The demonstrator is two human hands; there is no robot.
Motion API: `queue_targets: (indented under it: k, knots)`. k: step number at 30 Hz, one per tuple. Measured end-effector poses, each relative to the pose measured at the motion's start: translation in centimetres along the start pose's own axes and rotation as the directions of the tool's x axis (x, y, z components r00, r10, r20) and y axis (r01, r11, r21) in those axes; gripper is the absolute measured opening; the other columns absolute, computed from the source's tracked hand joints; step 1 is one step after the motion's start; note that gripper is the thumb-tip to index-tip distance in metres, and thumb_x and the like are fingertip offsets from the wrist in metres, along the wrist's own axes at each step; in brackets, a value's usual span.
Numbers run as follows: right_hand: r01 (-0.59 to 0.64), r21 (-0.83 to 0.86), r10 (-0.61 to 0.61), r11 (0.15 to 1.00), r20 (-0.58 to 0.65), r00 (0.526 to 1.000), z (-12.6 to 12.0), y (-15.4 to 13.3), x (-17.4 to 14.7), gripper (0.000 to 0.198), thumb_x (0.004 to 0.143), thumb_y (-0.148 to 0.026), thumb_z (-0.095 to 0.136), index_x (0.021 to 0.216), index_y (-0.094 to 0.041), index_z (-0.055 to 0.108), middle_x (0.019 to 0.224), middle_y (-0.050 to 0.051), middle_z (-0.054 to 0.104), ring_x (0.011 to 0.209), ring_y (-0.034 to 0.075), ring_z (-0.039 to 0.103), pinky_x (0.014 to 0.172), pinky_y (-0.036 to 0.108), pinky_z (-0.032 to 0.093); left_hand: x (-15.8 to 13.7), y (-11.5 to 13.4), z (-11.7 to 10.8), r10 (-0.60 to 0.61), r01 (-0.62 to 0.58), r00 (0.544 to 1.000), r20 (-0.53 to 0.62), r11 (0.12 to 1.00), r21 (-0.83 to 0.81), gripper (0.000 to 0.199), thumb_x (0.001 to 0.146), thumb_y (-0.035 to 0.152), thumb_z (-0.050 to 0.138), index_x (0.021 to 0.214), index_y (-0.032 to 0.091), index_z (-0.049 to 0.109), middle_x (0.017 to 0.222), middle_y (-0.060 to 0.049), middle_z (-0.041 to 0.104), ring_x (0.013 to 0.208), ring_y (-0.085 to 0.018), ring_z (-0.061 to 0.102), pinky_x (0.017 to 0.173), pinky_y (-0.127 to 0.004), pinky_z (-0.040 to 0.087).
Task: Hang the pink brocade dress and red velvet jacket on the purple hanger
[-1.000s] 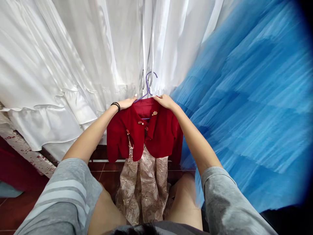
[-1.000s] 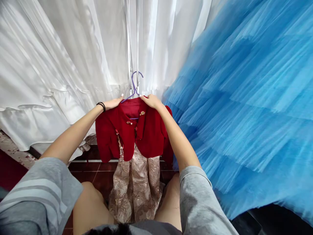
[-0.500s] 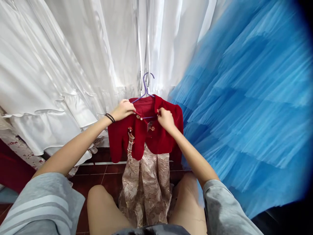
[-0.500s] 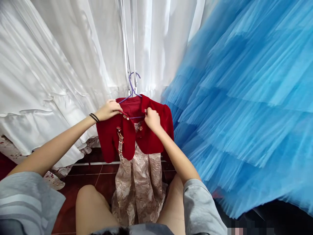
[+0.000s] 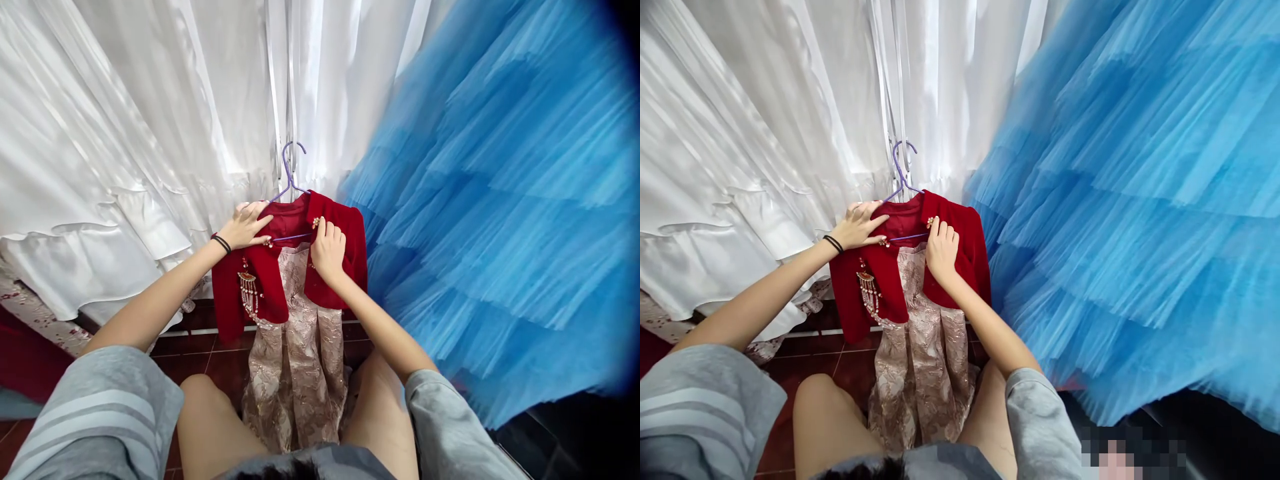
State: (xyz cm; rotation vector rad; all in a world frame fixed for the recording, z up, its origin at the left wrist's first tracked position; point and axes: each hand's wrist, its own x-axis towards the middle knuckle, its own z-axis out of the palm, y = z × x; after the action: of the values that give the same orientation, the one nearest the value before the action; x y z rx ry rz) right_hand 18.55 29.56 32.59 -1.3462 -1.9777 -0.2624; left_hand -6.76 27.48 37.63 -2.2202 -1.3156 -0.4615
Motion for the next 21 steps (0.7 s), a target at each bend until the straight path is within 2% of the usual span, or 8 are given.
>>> queue_targets:
  k: [2, 4, 6, 9, 13, 15, 18, 21]
  knots:
    - [-0.014, 0.014, 0.015, 1.0, -0.071, 0.997, 2.6, -0.2, -2.2, 0.059, 0.094, -0.011, 0.028, 0.153, -0.013, 0.031, 0.145, 0.025, 0.043, 0.127, 0.032, 0.046, 0.104, 0.052, 0.038, -1.0, 0.0, 0.8, 0.099, -0.097, 0.991, 0.094, 0.995, -0.025, 0.036, 0.085, 0.043, 0.059, 0.117, 0.026, 0.065, 0.142, -0.013, 0.054, 0.136, -0.032, 0.04, 0.114, -0.051, 0.022]
    - [-0.05, 0.064, 0.053, 0.997, -0.054, 0.997, 4.7, -0.1, -3.7, 0.06, 0.094, -0.013, 0.033, 0.154, -0.015, 0.03, 0.151, 0.024, 0.037, 0.131, 0.032, 0.043, 0.105, 0.054, 0.036, -1.2, 0.3, 1.0, 0.167, -0.166, 0.97, 0.178, 0.986, -0.024, 0.025, 0.086, 0.035, 0.056, 0.105, 0.024, 0.068, 0.126, -0.013, 0.064, 0.125, -0.03, 0.05, 0.112, -0.049, 0.026]
    - [-0.109, 0.145, 0.107, 0.983, 0.02, 0.994, 5.5, 0.4, -4.8, 0.06, 0.092, -0.012, 0.035, 0.152, -0.012, 0.034, 0.143, 0.025, 0.046, 0.122, 0.032, 0.05, 0.101, 0.051, 0.042, -0.7, 1.2, 0.6, 0.172, -0.179, 0.964, 0.204, 0.984, 0.018, 0.02, 0.09, 0.029, 0.049, 0.09, 0.021, 0.068, 0.101, -0.013, 0.071, 0.105, -0.027, 0.06, 0.107, -0.048, 0.032]
    - [-0.162, 0.247, 0.145, 0.956, 0.086, 0.986, 3.7, 0.8, -6.0, 0.056, 0.088, -0.005, 0.028, 0.14, -0.004, 0.048, 0.123, 0.024, 0.062, 0.109, 0.03, 0.06, 0.093, 0.04, 0.048, 0.9, 3.0, -0.9, 0.137, -0.142, 0.978, 0.157, 0.989, 0.025, 0.031, 0.097, 0.033, 0.041, 0.083, 0.02, 0.065, 0.08, -0.009, 0.069, 0.081, -0.022, 0.062, 0.095, -0.044, 0.039]
    - [-0.022, 0.326, 0.007, 0.945, 0.049, 0.999, -0.3, -2.6, -7.8, 0.042, 0.095, -0.015, 0.028, 0.11, -0.01, 0.067, 0.105, 0.018, 0.069, 0.097, 0.026, 0.066, 0.088, 0.034, 0.051, 3.7, 5.1, -1.7, -0.041, 0.05, 0.994, 0.098, 0.994, -0.095, 0.032, 0.098, 0.038, 0.043, 0.087, 0.019, 0.066, 0.087, -0.009, 0.072, 0.082, -0.024, 0.065, 0.081, -0.037, 0.045]
    - [0.028, 0.37, -0.071, 0.928, 0.104, 0.992, -0.5, -5.6, -8.1, 0.041, 0.099, -0.023, 0.028, 0.103, -0.014, 0.067, 0.097, 0.015, 0.07, 0.089, 0.024, 0.068, 0.083, 0.032, 0.052, 5.0, 5.4, -0.8, -0.198, 0.217, 0.971, 0.137, 0.967, -0.137, 0.026, 0.095, 0.036, 0.048, 0.088, 0.019, 0.068, 0.091, -0.011, 0.073, 0.088, -0.027, 0.067, 0.077, -0.036, 0.046]
    - [-0.04, 0.376, -0.08, 0.926, 0.298, 0.951, 2.5, -9.1, -7.0, 0.038, 0.098, -0.025, 0.034, 0.124, -0.012, 0.058, 0.107, 0.016, 0.069, 0.095, 0.025, 0.068, 0.08, 0.033, 0.054, 6.3, 5.0, 1.4, -0.368, 0.402, 0.914, 0.169, 0.876, -0.266, 0.022, 0.092, 0.029, 0.05, 0.09, 0.017, 0.069, 0.094, -0.012, 0.073, 0.09, -0.027, 0.068, 0.078, -0.035, 0.049]
    - [-0.036, 0.386, -0.114, 0.922, 0.358, 0.927, 6.4, -10.0, -6.2, 0.052, 0.092, -0.019, 0.041, 0.143, -0.006, 0.041, 0.132, 0.021, 0.06, 0.116, 0.029, 0.06, 0.094, 0.04, 0.052, 6.1, 5.2, 2.9, -0.377, 0.345, 0.926, 0.031, 0.81, -0.474, 0.037, 0.098, 0.029, 0.035, 0.108, 0.014, 0.066, 0.109, -0.013, 0.072, 0.1, -0.023, 0.066, 0.091, -0.036, 0.05]
